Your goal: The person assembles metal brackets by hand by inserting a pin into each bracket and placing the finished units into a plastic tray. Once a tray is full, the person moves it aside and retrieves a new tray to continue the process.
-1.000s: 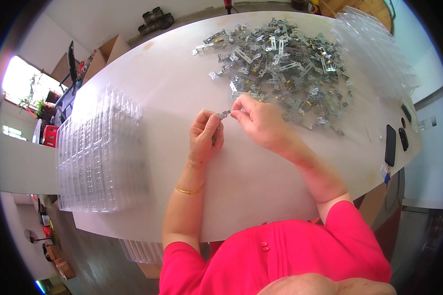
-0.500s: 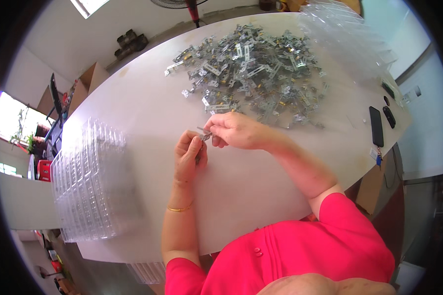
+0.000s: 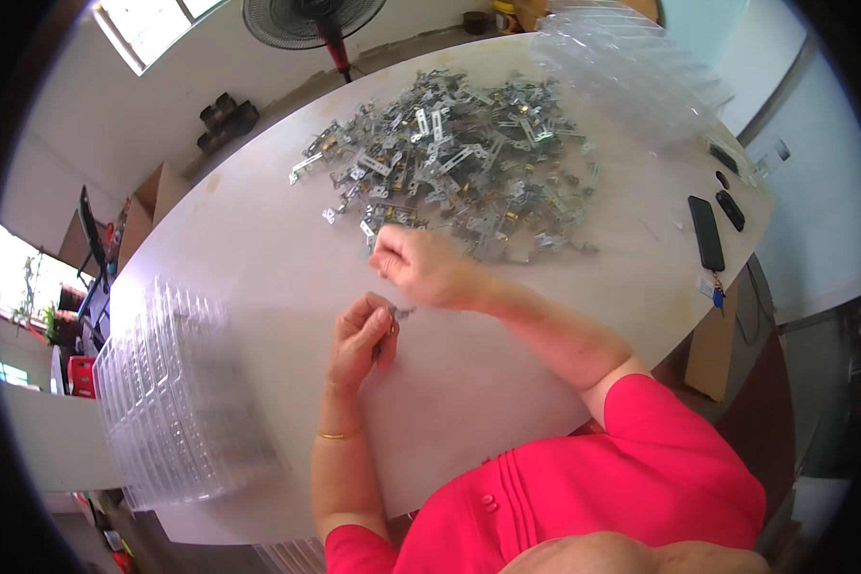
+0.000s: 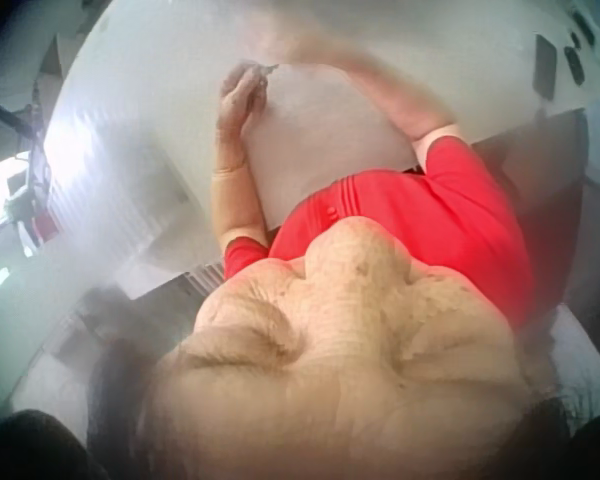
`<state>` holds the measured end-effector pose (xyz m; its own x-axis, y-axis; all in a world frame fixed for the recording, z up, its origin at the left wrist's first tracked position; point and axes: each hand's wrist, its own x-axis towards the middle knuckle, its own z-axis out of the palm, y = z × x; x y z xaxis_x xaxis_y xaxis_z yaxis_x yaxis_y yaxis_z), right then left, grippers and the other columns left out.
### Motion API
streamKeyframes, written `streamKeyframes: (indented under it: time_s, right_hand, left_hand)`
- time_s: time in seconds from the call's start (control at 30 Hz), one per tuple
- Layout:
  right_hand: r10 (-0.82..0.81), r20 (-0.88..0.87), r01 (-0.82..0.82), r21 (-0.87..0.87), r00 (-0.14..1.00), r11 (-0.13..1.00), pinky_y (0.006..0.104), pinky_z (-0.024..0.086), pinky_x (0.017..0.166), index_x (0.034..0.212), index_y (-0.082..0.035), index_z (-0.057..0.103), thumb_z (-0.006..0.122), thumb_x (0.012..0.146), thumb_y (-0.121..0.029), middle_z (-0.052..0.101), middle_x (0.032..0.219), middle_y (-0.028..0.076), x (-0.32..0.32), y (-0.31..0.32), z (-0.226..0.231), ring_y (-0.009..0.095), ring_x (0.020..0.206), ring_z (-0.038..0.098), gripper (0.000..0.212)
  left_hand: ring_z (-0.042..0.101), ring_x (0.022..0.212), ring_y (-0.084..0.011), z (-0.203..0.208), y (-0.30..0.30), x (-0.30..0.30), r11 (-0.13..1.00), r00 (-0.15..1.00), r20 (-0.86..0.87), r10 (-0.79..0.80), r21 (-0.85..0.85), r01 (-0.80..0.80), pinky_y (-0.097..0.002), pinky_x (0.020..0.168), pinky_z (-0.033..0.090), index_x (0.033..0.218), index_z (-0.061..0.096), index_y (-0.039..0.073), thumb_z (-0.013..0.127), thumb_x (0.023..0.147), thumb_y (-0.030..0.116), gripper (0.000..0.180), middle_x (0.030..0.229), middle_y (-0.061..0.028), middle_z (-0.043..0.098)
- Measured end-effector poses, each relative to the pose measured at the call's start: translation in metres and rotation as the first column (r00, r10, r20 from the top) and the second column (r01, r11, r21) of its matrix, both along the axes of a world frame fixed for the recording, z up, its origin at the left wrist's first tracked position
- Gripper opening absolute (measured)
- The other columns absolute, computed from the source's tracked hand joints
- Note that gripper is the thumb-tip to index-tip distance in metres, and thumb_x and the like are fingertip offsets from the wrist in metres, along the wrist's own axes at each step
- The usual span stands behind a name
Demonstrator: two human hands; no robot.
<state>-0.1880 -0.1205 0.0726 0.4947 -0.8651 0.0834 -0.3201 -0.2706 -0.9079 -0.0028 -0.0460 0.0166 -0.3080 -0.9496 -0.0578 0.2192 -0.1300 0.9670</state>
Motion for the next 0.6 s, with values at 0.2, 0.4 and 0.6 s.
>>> streamKeyframes:
  time_s: [0.2,0.4,0.6]
  right_hand:
    - [0.182,0.022,-0.169,-0.279,0.983,0.945,0.0356,0.050,0.074,0.094,-0.002,0.060,0.062,0.096,-0.013,0.067,0.093,0.011,-0.012,-0.002,0.017,0.023,0.085,0.064,0.012]
    - [0.317,-0.065,-0.321,-0.305,0.946,0.897,0.0354,0.050,0.075,0.094,-0.002,0.060,0.064,0.094,-0.010,0.064,0.098,0.010,-0.004,0.009,0.018,0.028,0.087,0.063,0.009]
    - [0.236,0.083,-0.213,-0.221,0.968,0.952,0.0317,0.050,0.074,0.093,-0.001,0.061,0.062,0.096,-0.010,0.063,0.088,0.007,0.001,0.009,0.011,0.018,0.080,0.063,0.009]
  left_hand:
    - [0.042,0.037,-0.0097,0.002,-0.007,0.009,0.989,0.987,-0.093,0.135,0.078,-0.128,-0.0238,0.037,0.037,0.100,0.056,0.004,0.049,0.106,0.024,0.021,0.064,-0.0022,0.053]
    - [0.044,0.036,-0.0121,0.001,-0.006,0.010,0.984,0.983,-0.162,0.088,0.168,-0.061,-0.0267,0.037,0.041,0.105,0.056,0.003,0.044,0.107,0.027,0.027,0.067,-0.0058,0.056]
    - [0.059,0.045,-0.0212,-0.011,-0.009,0.018,0.983,0.835,-0.550,-0.029,0.137,0.124,-0.0340,0.047,0.055,0.126,0.054,-0.002,0.038,0.108,0.037,0.045,0.088,-0.0181,0.066]
